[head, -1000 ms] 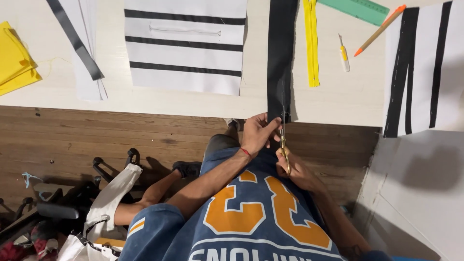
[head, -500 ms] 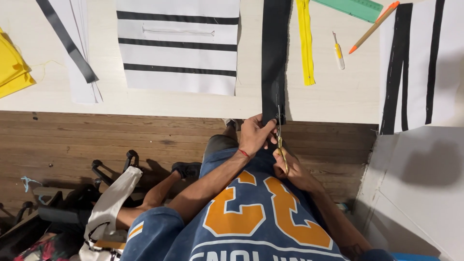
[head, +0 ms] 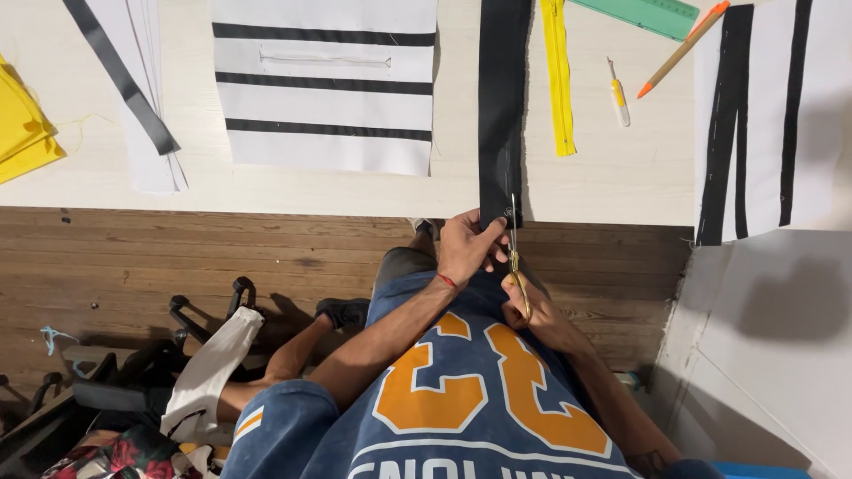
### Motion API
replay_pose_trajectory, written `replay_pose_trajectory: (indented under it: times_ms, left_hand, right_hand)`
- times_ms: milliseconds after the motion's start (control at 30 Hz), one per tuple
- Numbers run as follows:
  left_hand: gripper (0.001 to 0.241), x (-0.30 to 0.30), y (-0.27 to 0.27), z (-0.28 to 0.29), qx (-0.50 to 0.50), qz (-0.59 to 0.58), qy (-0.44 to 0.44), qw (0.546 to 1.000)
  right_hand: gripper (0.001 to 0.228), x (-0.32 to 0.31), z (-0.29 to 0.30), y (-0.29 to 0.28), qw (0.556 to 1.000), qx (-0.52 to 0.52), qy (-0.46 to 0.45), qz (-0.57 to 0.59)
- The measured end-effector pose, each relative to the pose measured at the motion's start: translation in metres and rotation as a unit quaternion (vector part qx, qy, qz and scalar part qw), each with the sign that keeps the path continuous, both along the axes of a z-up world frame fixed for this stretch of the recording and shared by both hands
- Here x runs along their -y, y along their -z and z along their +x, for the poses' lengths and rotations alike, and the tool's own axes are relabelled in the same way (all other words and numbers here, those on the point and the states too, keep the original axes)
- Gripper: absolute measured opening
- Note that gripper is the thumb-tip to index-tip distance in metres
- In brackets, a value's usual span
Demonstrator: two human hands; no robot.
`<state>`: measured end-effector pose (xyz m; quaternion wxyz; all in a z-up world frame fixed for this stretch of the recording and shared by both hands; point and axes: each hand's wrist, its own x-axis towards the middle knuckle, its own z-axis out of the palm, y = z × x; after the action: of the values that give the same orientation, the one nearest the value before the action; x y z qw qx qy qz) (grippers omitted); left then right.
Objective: Cutting strips of black material and aligning them on a white template
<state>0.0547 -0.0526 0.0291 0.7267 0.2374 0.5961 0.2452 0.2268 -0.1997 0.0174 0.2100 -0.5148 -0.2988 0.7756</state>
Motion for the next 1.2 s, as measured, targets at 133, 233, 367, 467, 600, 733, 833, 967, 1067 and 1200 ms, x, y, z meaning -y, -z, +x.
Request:
replay_pose_trajectory:
  times_ms: [133, 233, 367, 467, 600, 733, 833, 967, 1067, 1200]
  left_hand:
    - [0.017, -0.001, -0.003, 0.001, -0.005, -0.008, 0.0, 1.0]
    - [0.018, -0.004, -0.005, -0.001, -0.008, -0.005, 0.006, 1.0]
    - [0.017, -0.003, -0.002, -0.003, -0.007, 0.001, 0.022, 1.0]
    - [0.017, -0.001, 0.0, -0.005, -0.005, 0.006, 0.026, 1.0]
    - [0.017, -0.002, -0.004, -0.008, -0.013, 0.004, 0.052, 0.999]
    - [0.017, 0.0, -0.005, -0.01, -0.006, 0.007, 0.052, 0.999]
    - [0.018, 0.0, -0.004, -0.011, -0.001, 0.02, 0.056, 0.998]
    - [0.02, 0.008, -0.002, -0.013, 0.008, 0.038, 0.066, 0.997]
    - [0.02, 0.011, 0.006, -0.015, 0.018, 0.048, 0.075, 0.996]
    - [0.021, 0.013, 0.009, -0.018, 0.025, 0.054, 0.076, 0.995]
  right_hand:
    - [0.042, 0.004, 0.001, 0.008, 1.0, -0.002, 0.004, 0.007]
    - [0.041, -0.002, -0.003, 0.003, 0.999, 0.021, -0.013, 0.023]
    - [0.033, -0.003, -0.005, 0.004, 1.0, 0.01, 0.005, 0.018]
    - [0.029, -0.002, -0.008, -0.001, 1.0, 0.0, 0.022, 0.011]
    - [0.028, 0.007, -0.003, 0.013, 0.998, 0.001, 0.054, 0.016]
    - [0.031, -0.002, -0.007, 0.005, 0.998, 0.005, 0.057, 0.016]
    - [0.031, -0.002, -0.011, 0.005, 0.998, 0.0, 0.068, 0.014]
    - [0.034, -0.001, -0.008, 0.007, 0.998, 0.028, 0.053, 0.014]
    - [0.032, 0.003, -0.011, 0.013, 0.997, 0.019, 0.075, 0.014]
    - [0.035, -0.007, -0.013, -0.001, 0.996, 0.01, 0.084, 0.012]
